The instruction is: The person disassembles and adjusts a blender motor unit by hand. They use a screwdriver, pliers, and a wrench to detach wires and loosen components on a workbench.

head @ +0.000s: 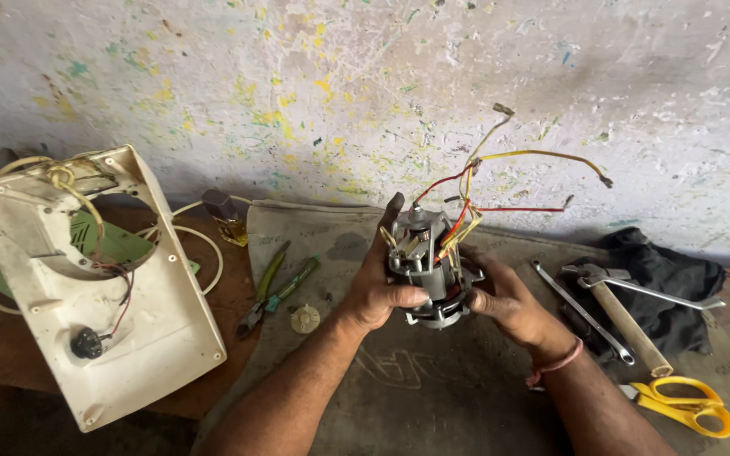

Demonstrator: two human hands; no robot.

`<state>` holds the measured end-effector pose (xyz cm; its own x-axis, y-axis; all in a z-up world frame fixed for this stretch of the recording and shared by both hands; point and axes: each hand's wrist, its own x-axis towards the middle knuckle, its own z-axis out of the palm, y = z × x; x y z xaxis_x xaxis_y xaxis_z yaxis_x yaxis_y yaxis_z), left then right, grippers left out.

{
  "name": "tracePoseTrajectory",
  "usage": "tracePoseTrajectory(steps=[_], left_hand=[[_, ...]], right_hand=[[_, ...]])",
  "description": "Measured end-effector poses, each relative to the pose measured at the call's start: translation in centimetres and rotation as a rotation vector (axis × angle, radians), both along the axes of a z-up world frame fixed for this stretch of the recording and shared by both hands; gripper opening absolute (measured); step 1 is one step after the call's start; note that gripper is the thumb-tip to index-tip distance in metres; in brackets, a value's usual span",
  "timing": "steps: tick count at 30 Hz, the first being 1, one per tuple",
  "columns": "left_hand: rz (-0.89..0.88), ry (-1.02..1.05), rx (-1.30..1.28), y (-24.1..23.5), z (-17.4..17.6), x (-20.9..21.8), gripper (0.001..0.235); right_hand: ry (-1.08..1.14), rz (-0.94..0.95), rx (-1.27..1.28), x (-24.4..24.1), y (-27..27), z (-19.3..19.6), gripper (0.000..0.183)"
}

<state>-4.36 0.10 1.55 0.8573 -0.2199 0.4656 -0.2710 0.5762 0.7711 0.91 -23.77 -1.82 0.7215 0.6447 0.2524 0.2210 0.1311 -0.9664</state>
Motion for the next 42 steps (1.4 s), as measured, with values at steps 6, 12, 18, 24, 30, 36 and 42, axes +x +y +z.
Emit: tracePoseTrajectory(steps=[6, 12, 18, 24, 30, 36, 42], left_hand=[[-0.026, 0.018, 0.07, 0.0, -0.3, -0.3, 0.141], [-0.045, 0.001, 0.106, 0.1, -0.2, -0.3, 0.142], [-0.073, 0.013, 0.099, 0.0, -0.1, -0.4, 0.144], [-0.083, 0.048, 0.099, 0.4, 0.0, 0.1, 0.139], [0.014, 0.075, 0.117, 0.8, -0.6, 1.1, 0.129], [0.19, 0.071, 0.218, 0.6, -3.9, 2.5, 0.072], [0.278, 0.088, 0.222, -1.6, -4.0, 1.7, 0.053]], right_hand=[[0.385, 0.036, 0.112, 0.3, -0.1, -2.3, 0.128], [0.441, 0.197, 0.279, -0.2, 0.3, -2.2, 0.125], [0.356, 0.255, 0.282, 0.2, 0.0, -2.8, 0.13], [0.41, -0.157, 0.12, -0.4, 0.8, -3.6, 0.121], [0.166, -0.27, 0.135, -1.5, 2.0, -0.6, 0.092], [-0.116, -0.472, 0.083, -3.8, 3.3, 3.5, 0.072], [-0.469, -0.879, -0.298, -5.0, 4.4, 4.5, 0.089]])
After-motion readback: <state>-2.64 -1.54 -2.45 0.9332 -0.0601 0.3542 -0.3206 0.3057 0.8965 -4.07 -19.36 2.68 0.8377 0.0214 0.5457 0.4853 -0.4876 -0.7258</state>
